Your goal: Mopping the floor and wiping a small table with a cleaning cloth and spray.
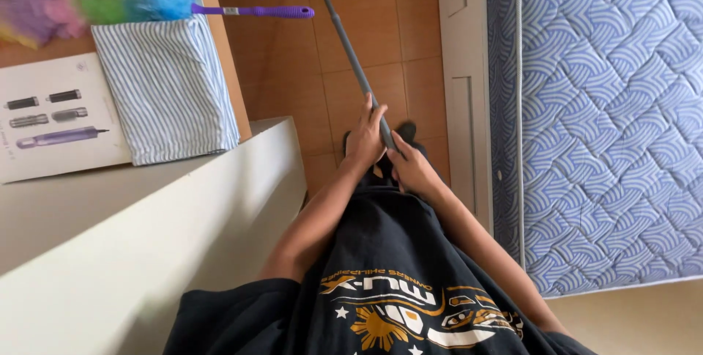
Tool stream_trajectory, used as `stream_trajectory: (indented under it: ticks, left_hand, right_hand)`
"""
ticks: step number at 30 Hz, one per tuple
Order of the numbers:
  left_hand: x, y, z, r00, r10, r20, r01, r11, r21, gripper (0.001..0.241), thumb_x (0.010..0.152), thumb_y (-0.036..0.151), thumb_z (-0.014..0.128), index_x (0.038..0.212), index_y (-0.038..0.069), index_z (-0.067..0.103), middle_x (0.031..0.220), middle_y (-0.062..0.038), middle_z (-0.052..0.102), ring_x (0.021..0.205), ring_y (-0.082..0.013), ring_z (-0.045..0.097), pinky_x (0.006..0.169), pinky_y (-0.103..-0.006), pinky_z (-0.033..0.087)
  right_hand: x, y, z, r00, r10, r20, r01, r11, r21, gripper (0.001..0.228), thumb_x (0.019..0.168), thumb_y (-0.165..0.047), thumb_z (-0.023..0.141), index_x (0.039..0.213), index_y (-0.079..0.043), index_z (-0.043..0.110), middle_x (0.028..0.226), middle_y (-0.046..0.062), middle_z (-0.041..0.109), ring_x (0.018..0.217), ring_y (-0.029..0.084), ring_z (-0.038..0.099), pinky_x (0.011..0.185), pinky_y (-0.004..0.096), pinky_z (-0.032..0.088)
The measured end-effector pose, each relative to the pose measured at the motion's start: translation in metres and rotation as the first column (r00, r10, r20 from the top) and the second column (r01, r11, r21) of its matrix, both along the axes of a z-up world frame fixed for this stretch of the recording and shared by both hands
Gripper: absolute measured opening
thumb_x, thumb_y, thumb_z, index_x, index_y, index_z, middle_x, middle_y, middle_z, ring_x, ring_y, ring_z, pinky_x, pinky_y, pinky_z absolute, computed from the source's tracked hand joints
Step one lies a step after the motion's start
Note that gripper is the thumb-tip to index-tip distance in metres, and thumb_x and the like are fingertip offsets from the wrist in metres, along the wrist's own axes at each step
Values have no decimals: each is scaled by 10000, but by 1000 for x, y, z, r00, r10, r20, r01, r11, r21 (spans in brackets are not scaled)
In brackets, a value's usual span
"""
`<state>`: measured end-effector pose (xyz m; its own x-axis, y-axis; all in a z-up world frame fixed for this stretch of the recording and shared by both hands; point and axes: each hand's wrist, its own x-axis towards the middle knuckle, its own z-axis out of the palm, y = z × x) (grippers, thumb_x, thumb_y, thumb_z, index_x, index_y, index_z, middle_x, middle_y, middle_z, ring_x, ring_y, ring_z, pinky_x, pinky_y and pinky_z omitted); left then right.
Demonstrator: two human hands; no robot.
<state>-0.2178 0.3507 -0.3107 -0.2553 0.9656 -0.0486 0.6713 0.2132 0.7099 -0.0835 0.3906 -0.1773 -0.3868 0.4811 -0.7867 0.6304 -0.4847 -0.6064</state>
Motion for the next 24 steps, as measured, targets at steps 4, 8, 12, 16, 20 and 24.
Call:
stream_trajectory:
  ticks: [4,8,12,16,20,24]
  left_hand:
    - [-41,59,-5,996,77,49,-61,961,-270,726,870,82,656,1517,141,332,1656,-211,214,1309,-417,538,852,-518,555]
    - [-84,115,-42,995,95,-14,-95,966,-241,813,913,45,603,1615,171,213,1690,-201,212,1296,-423,566,894,-484,578]
    - [-127,175,-82,990,116,-80,-132,965,-228,798,934,67,593,1639,209,247,1673,-180,304,1353,-400,533,1002,-467,552]
    - [-116,203,-109,957,58,-283,-137,954,-266,665,909,131,631,1521,263,406,1620,-178,352,1413,-419,440,1077,-510,455]
    - [-66,195,-110,940,7,-340,-71,981,-178,588,939,82,636,1472,299,509,1659,-151,361,1469,-385,429,1174,-461,412]
    - [-33,173,-24,968,13,-251,-37,995,-89,657,830,114,688,1461,109,506,1622,-283,334,1421,-432,449,1137,-504,420]
  right_hand:
    - [-48,59,-42,987,-83,-137,78,996,-42,583,1040,-242,495,1598,-135,366,628,27,537,435,131,482,398,298,436]
    - [-101,124,-93,954,-210,-214,190,976,-107,568,1061,-244,489,1613,-147,395,689,-11,531,469,92,475,389,277,393]
    - [-152,185,-76,994,-55,-100,55,998,6,545,1038,-247,439,1575,-173,390,641,15,557,410,139,479,361,304,406]
    - [-133,201,-80,998,63,6,-64,997,42,564,1059,-275,457,1596,-167,322,675,117,596,439,215,519,422,372,454]
    - [-76,204,-116,941,230,247,-286,932,224,557,1051,-309,468,1585,-192,365,927,260,720,688,374,692,664,460,568]
    - [-45,192,-53,931,272,243,-314,937,154,606,986,-288,461,1576,-203,354,997,318,710,781,473,746,739,514,580]
